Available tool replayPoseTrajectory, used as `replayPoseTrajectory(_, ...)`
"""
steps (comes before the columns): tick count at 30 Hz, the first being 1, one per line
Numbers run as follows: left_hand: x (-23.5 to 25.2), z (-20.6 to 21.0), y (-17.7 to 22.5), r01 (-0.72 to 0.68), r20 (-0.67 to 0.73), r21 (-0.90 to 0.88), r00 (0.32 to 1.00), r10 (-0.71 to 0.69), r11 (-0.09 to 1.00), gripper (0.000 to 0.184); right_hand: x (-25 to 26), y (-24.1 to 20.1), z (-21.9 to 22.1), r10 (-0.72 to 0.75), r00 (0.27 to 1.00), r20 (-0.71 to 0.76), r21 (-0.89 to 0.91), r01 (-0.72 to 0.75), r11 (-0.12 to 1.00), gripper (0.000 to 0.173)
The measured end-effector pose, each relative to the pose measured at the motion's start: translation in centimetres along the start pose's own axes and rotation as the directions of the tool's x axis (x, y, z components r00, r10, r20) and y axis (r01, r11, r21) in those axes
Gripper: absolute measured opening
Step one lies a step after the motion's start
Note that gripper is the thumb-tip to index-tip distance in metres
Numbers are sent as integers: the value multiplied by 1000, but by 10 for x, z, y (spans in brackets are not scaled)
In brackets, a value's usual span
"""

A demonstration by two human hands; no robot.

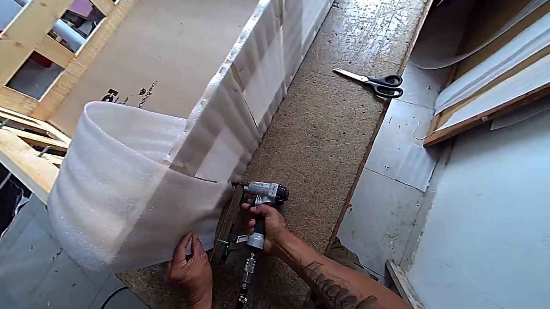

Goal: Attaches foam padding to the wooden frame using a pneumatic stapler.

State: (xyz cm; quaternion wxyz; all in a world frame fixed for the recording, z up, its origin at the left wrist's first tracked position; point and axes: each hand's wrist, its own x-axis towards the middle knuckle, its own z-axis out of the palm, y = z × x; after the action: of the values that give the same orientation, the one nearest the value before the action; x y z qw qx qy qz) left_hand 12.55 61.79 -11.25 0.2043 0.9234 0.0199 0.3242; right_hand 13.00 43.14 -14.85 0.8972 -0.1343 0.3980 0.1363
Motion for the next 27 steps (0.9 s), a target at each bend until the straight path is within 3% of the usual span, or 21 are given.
replayPoseTrajectory(8, 2, 1, 1, 4, -31, -8, 1000, -4, 1000, 15, -19, 14, -22, 20, 999, -35, 36, -19, 999, 34)
replayPoseTrajectory(17, -1, -3, 1, -5, -12, 10, 1000, 5, 1000, 16, 2, 24, 2, -50, 998, -32, 8, 50, 999, 32)
replayPoseTrajectory(21, -6, -13, -10, -25, -10, 38, 1000, 26, 999, 9, -3, 30, -3, -52, 999, -14, 10, 52, 999, 35)
replayPoseTrajectory(27, -2, -25, -31, -4, 31, -66, 999, 6, 998, 2, -8, 64, -9, -27, 1000, 5, 34, 26, 999, 33)
